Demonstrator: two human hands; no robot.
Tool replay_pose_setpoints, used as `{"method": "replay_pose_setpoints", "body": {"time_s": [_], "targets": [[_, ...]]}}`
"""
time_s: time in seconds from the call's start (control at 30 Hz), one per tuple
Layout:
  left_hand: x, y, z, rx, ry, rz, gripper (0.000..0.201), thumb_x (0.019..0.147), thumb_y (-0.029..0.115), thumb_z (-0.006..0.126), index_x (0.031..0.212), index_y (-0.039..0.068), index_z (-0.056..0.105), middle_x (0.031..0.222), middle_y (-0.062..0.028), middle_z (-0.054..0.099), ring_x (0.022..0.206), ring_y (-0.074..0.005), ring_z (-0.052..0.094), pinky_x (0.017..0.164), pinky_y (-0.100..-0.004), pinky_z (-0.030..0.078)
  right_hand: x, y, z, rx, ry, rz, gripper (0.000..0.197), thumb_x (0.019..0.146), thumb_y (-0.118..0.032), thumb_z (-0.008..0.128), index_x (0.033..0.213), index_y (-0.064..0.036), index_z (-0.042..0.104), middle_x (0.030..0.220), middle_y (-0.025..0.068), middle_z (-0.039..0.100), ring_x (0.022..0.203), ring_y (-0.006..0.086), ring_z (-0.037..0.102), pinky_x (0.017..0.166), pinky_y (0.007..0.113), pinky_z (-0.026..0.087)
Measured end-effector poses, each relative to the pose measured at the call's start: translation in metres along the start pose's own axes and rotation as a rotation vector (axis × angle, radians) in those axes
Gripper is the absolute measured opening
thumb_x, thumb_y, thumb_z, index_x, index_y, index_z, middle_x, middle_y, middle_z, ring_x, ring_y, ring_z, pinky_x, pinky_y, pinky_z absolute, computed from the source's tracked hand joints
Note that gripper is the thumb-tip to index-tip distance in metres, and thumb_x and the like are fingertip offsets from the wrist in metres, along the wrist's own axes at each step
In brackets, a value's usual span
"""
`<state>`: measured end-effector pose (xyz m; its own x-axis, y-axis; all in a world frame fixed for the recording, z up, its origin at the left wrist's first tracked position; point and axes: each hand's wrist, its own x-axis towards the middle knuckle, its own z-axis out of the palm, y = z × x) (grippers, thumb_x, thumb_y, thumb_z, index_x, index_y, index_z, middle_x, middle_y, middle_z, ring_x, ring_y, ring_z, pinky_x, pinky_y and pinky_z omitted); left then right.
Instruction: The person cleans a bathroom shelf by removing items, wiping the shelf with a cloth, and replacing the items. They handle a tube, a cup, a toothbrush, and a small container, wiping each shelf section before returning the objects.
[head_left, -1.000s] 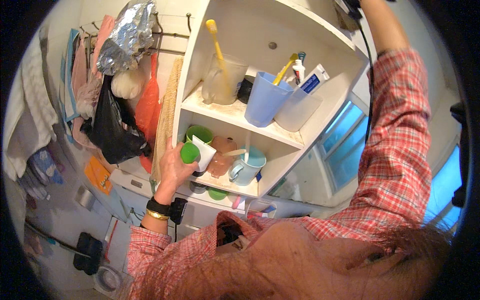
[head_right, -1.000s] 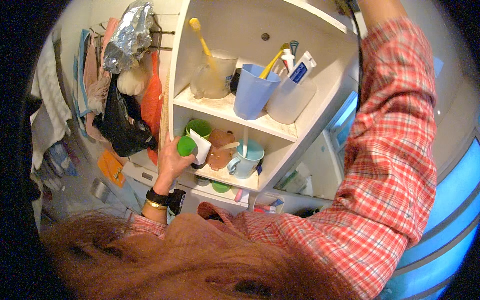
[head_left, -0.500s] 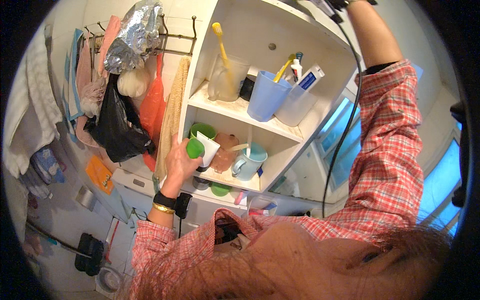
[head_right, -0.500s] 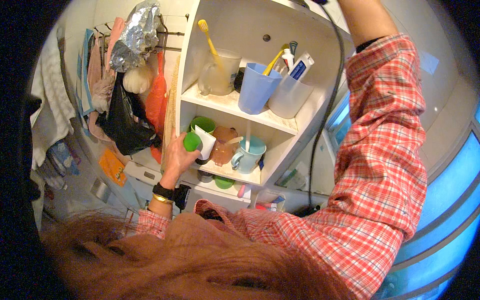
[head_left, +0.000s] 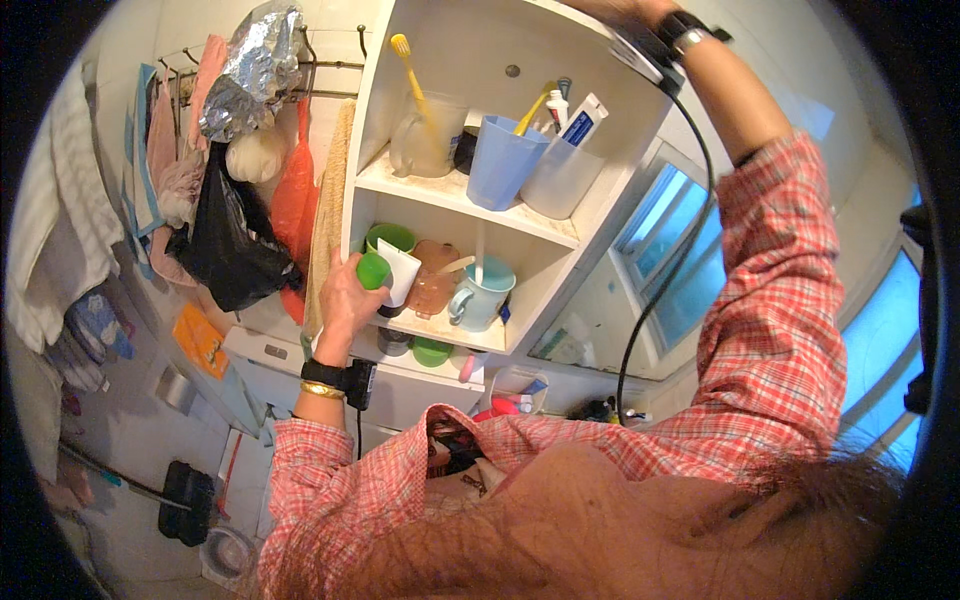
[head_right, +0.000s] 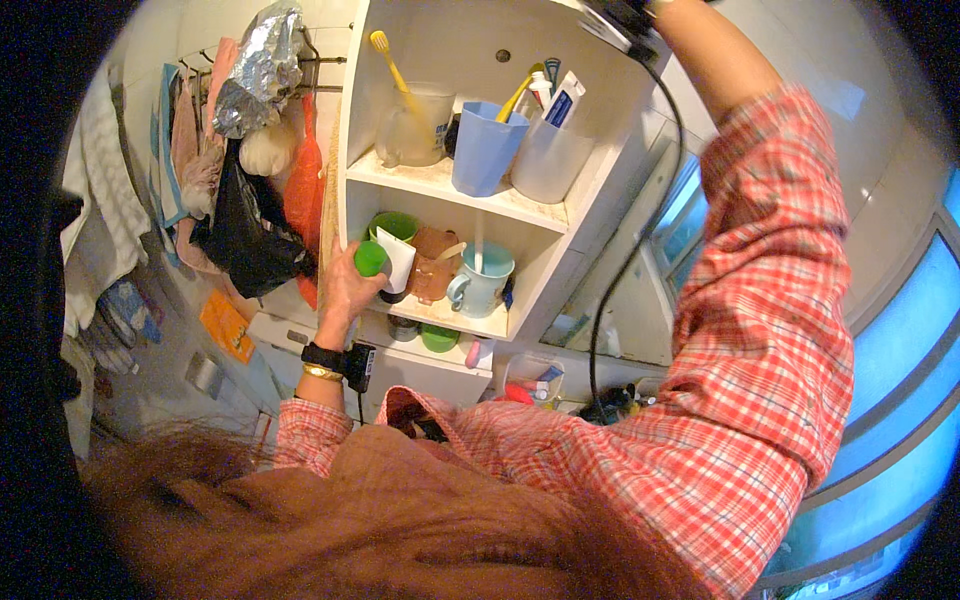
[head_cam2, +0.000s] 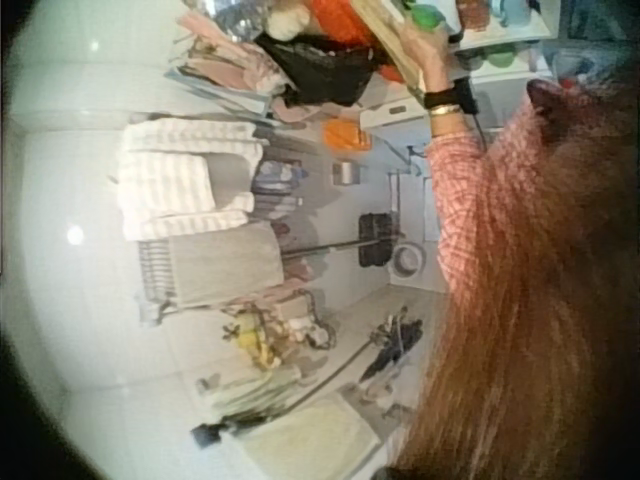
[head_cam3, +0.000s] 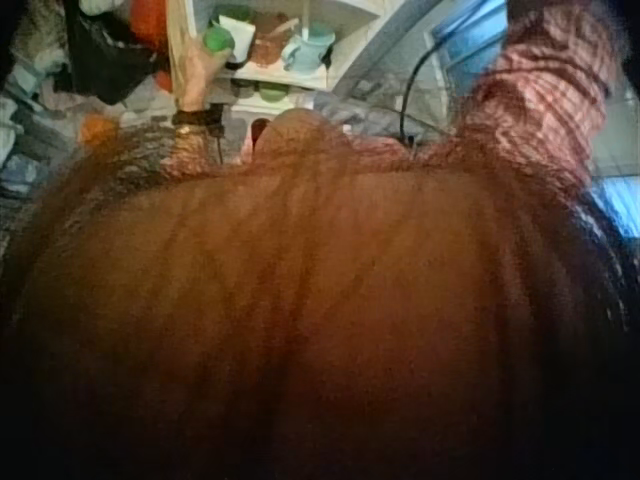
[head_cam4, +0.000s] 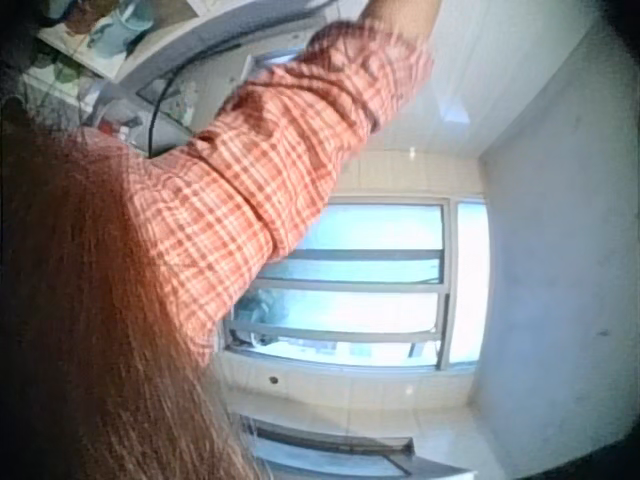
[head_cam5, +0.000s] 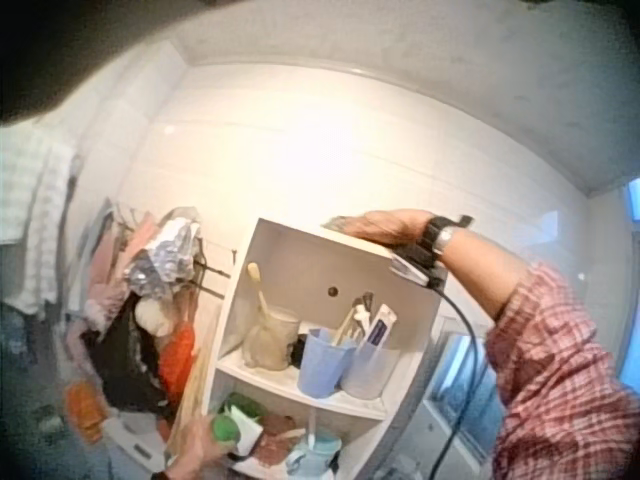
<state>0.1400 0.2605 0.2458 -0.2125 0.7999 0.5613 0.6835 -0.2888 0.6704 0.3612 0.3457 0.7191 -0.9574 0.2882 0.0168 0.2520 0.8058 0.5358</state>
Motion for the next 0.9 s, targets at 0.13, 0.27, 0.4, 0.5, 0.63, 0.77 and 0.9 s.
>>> {"method": "replay_pose_setpoints", "body": {"time_s": [0.13,0.27,0.4,0.5,0.63,0.77,0.9], "targets": [[0.001,-0.002,-0.001,-0.038,-0.034,0.01,0.049,0.061,0.021,0.074,0.104,0.001,0.061,0.121,-0.0275,0.05,0.099,-0.0423,0.059,0.084,-0.0447,0.052,-0.059,-0.03,-0.01,0.327,-0.11,0.554,0.049,0.101,-0.04,0.04,0.133,-0.0059,0.052,0.131,0.0148,0.056,0.12,0.0253,0.05,0.105,0.035,0.037],[0.0,-0.005,0.001,0.029,0.035,0.055,0.047,0.06,0.02,0.077,0.102,0.007,0.062,0.12,-0.0195,0.049,0.093,-0.0396,0.062,0.078,-0.0461,0.052,-0.035,-0.045,-0.02,0.368,-0.113,0.574,0.045,0.098,-0.034,0.051,0.135,-0.0079,0.052,0.129,0.0118,0.058,0.118,0.0238,0.052,0.104,0.037,0.038],[-0.001,-0.005,0.003,0.033,0.022,0.045,0.048,0.06,0.02,0.077,0.103,0.006,0.062,0.122,-0.0179,0.049,0.094,-0.0391,0.062,0.079,-0.0466,0.052,0.042,-0.032,-0.016,0.518,-0.069,0.471,0.055,0.096,-0.044,0.054,0.14,-0.0105,0.048,0.136,0.0087,0.054,0.121,0.0216,0.05,0.103,0.035,0.038],[-0.001,-0.003,0.002,0.048,0.033,0.007,0.048,0.061,0.021,0.077,0.104,0.006,0.061,0.122,-0.0167,0.049,0.093,-0.0388,0.062,0.078,-0.0468,0.052,0.072,-0.028,-0.021,0.649,-0.156,0.52,0.06,0.094,-0.047,0.056,0.143,-0.0137,0.045,0.141,0.0075,0.048,0.123,0.0211,0.047,0.104,0.038,0.037],[-0.002,-0.001,0.002,0.017,0.006,-0.011,0.049,0.062,0.021,0.077,0.105,0.006,0.061,0.119,-0.0155,0.05,0.093,-0.0386,0.062,0.078,-0.0468,0.052,0.025,-0.037,-0.028,0.599,-0.36,0.655,0.073,0.092,-0.055,0.054,0.15,-0.016,0.032,0.15,0.0078,0.038,0.132,0.0222,0.04,0.107,0.039,0.034],[-0.001,-0.001,0.002,0.012,-0.004,-0.031,0.049,0.06,0.018,0.076,0.104,0.001,0.061,0.112,-0.022,0.054,0.096,-0.0398,0.06,0.082,-0.0445,0.052,-0.061,-0.044,-0.023,0.451,-0.293,0.7,0.049,0.094,-0.041,0.052,0.132,-0.0104,0.045,0.125,0.009,0.051,0.111,0.0199,0.049,0.094,0.037,0.041],[0.0,-0.005,0.004,0.013,0.037,0.018,0.048,0.059,0.018,0.075,0.102,0.001,0.061,0.107,-0.0218,0.054,0.093,-0.0398,0.06,0.08,-0.0452,0.052,-0.108,-0.048,0.001,0.311,-0.064,0.705,0.03,0.096,-0.027,0.05,0.115,-0.0049,0.058,0.1,0.0102,0.063,0.089,0.0176,0.058,0.08,0.035,0.047]]}}
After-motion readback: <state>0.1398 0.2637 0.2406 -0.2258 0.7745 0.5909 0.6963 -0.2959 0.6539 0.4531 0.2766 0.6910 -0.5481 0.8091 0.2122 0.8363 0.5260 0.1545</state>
